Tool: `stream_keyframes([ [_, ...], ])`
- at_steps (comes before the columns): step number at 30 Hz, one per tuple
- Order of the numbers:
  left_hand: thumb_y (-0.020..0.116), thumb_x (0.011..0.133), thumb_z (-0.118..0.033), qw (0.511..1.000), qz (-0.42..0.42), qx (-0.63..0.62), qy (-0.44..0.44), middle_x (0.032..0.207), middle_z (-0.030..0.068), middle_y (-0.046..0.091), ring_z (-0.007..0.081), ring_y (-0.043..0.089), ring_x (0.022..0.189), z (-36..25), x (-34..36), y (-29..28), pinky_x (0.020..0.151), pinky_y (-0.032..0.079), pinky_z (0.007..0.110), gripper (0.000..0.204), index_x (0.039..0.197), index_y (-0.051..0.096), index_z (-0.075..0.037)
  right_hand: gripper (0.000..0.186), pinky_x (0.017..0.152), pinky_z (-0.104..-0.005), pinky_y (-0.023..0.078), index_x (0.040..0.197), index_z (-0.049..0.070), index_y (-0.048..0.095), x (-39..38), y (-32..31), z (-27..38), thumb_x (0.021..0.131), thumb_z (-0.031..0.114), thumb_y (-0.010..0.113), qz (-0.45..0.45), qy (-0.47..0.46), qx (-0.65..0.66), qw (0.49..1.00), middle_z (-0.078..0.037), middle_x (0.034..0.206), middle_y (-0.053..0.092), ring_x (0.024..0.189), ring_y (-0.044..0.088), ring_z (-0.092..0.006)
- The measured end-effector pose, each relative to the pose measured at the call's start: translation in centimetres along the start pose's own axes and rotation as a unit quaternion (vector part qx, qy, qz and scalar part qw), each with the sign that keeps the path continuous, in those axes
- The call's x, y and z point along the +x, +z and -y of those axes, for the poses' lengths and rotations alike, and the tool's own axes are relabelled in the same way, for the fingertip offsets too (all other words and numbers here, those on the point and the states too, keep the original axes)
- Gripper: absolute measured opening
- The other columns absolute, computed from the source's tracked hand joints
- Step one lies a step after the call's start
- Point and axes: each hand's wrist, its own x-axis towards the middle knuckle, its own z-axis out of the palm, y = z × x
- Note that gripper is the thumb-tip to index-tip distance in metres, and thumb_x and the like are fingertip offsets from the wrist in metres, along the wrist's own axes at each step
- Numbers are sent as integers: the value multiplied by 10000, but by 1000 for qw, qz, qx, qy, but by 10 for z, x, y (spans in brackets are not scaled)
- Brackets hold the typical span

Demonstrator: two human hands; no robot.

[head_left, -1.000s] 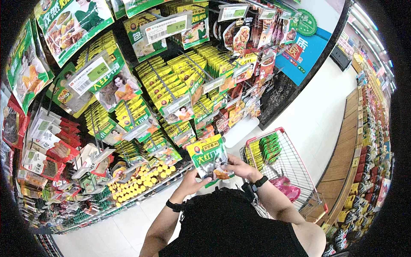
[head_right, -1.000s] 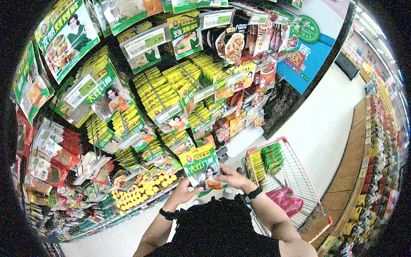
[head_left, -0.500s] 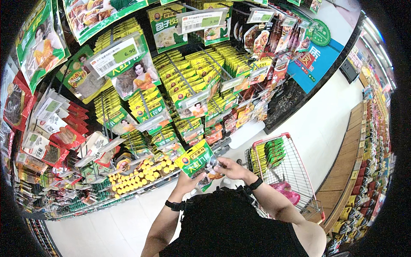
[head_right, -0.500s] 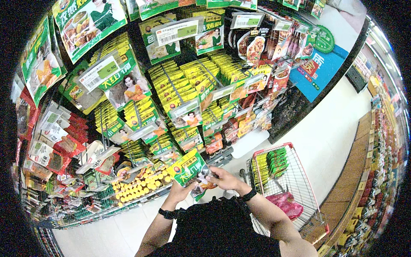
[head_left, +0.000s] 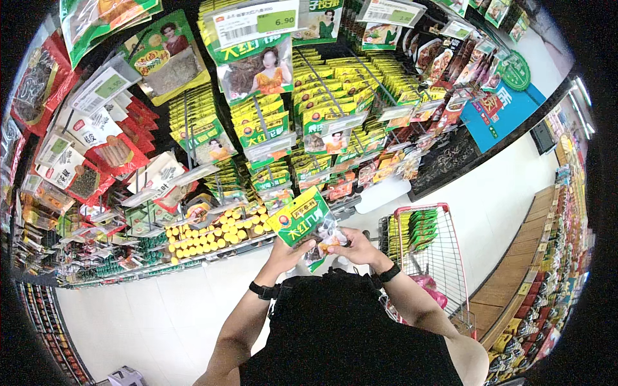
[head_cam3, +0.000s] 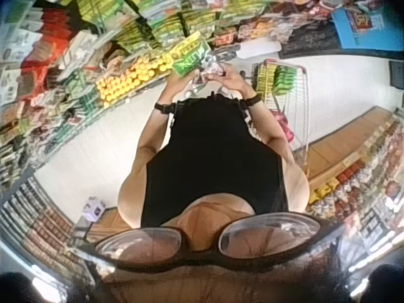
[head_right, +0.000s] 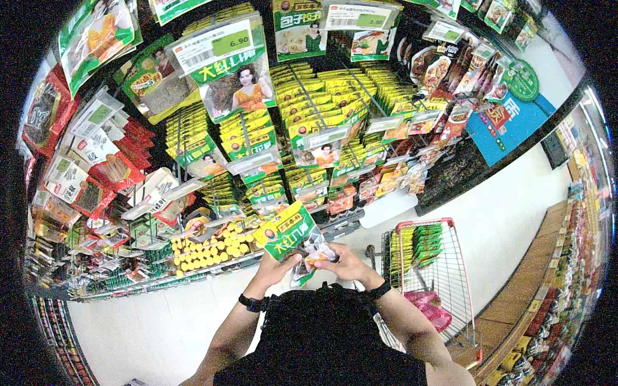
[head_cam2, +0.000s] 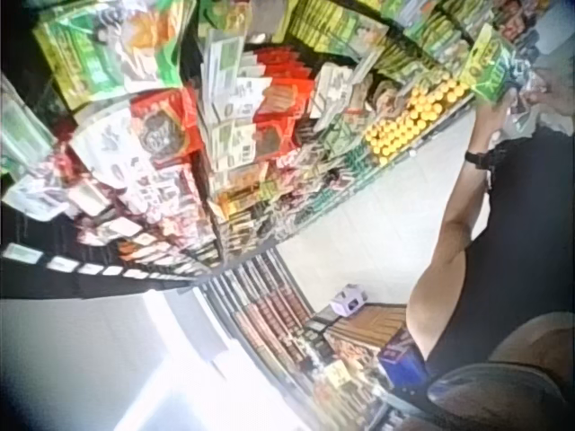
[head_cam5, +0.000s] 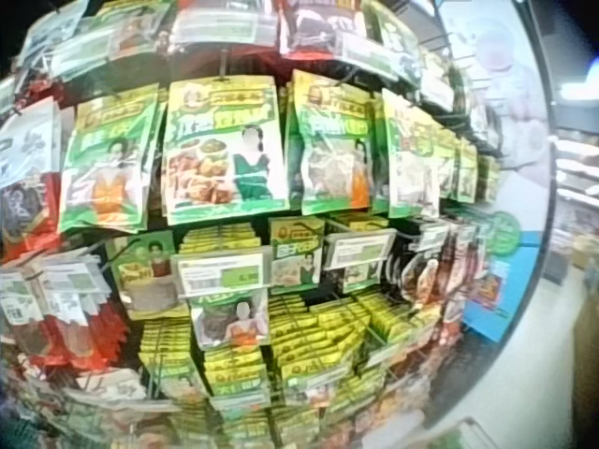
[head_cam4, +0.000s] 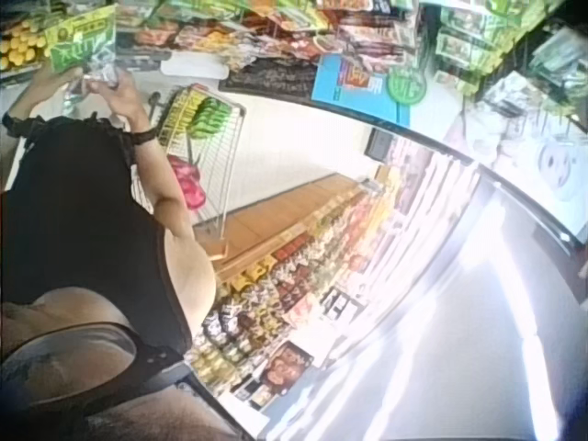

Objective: Selecting various spice and seasoning packets from a supermarket shelf and placing them into a shopping cart.

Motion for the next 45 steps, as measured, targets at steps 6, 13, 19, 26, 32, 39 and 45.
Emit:
stream_keyframes([
  [6,743,847,-188,998,9,-62,-5,1220,99,595,178,566,1098,5,-16,-20,944,453,311,566,1307,482,12,278,870,-276,493,1146,-10,601,7,17,5,885,54,672,-6,-23,11,1000,-45,1032,683,944,611,-99],
  [13,676,887,-397,991,104,-76,-23,1037,116,646,163,610,949,23,-44,-53,837,493,324,492,1096,608,42,247,861,-261,481,1122,1,602,19,34,39,888,48,666,-31,-80,56,995,-29,1025,678,937,604,-85],
  [19,545,969,-411,977,93,-184,-53,1037,91,647,176,603,1011,22,-63,-71,898,472,316,464,1125,602,22,258,847,-250,477,1119,0,587,17,32,55,882,49,677,-103,-108,38,988,-26,1022,669,945,594,-76],
  [26,561,970,-212,989,96,-88,-68,979,59,674,147,640,920,35,-72,-70,806,491,297,235,1070,638,-14,279,819,-277,505,1102,-5,563,15,28,87,864,69,689,-139,-190,76,969,-68,995,674,898,631,-117],
  [32,618,938,-179,993,108,-2,-45,947,52,679,129,618,841,36,-68,-71,735,481,273,200,1060,650,-25,283,818,-298,524,1111,-8,564,35,35,110,878,108,675,-174,-209,51,961,-67,995,674,905,638,-136],
  [39,657,899,-154,991,92,83,-46,919,67,680,151,616,787,35,-58,-79,720,496,292,208,1079,656,-49,311,798,-289,529,1105,-2,559,70,12,132,869,155,686,-191,-236,40,952,-60,965,672,879,637,-124],
  [45,640,918,-226,988,71,121,-69,936,77,689,185,661,847,16,-39,-94,754,518,305,232,1089,646,-71,293,630,-222,509,1059,6,571,122,1,154,872,200,686,-187,-296,100,932,-63,914,679,778,629,-101],
])
